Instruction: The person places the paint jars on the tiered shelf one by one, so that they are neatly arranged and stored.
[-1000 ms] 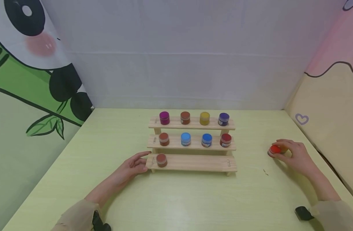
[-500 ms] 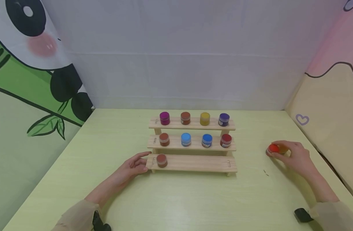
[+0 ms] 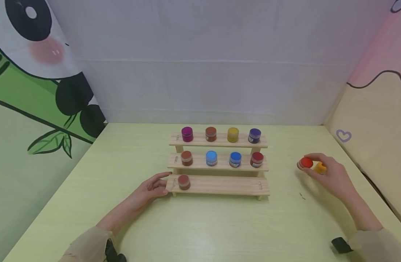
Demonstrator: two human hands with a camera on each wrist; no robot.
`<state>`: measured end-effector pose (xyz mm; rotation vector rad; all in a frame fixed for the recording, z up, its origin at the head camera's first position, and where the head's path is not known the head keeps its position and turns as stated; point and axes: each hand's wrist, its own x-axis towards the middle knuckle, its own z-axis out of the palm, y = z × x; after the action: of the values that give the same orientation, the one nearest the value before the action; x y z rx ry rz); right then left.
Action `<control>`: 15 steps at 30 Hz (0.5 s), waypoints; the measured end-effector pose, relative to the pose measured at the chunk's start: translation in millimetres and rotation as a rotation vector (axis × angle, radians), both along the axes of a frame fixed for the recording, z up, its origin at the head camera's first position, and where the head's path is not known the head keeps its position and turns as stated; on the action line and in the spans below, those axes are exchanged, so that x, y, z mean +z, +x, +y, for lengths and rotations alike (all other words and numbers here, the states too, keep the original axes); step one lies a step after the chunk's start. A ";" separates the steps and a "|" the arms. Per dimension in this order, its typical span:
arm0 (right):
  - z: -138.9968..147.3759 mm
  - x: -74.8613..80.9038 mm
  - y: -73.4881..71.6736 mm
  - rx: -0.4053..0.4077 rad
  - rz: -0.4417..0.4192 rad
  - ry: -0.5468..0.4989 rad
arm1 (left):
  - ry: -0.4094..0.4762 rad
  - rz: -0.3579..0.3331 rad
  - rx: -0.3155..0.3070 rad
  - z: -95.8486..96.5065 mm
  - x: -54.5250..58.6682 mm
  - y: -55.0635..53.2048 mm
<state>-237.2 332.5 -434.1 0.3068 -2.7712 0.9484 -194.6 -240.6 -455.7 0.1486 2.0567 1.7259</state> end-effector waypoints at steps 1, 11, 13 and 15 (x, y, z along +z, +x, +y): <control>-2.4 1.6 1.2 0.003 0.002 -0.007 | 0.000 -0.001 0.000 0.0 0.0 -0.1; -25.4 7.9 5.6 0.059 0.138 -0.032 | -0.009 -0.012 0.013 0.2 -0.9 -0.3; -30.7 9.6 6.8 0.072 0.160 -0.045 | -0.011 -0.012 0.014 0.1 -1.0 -0.3; -35.9 12.3 8.1 0.080 0.180 -0.050 | -0.006 -0.007 0.011 0.0 -1.1 -0.2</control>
<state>-229.1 296.6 -421.9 0.4739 -2.5853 0.9566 -194.8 -240.5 -456.8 0.1285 2.0614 1.7240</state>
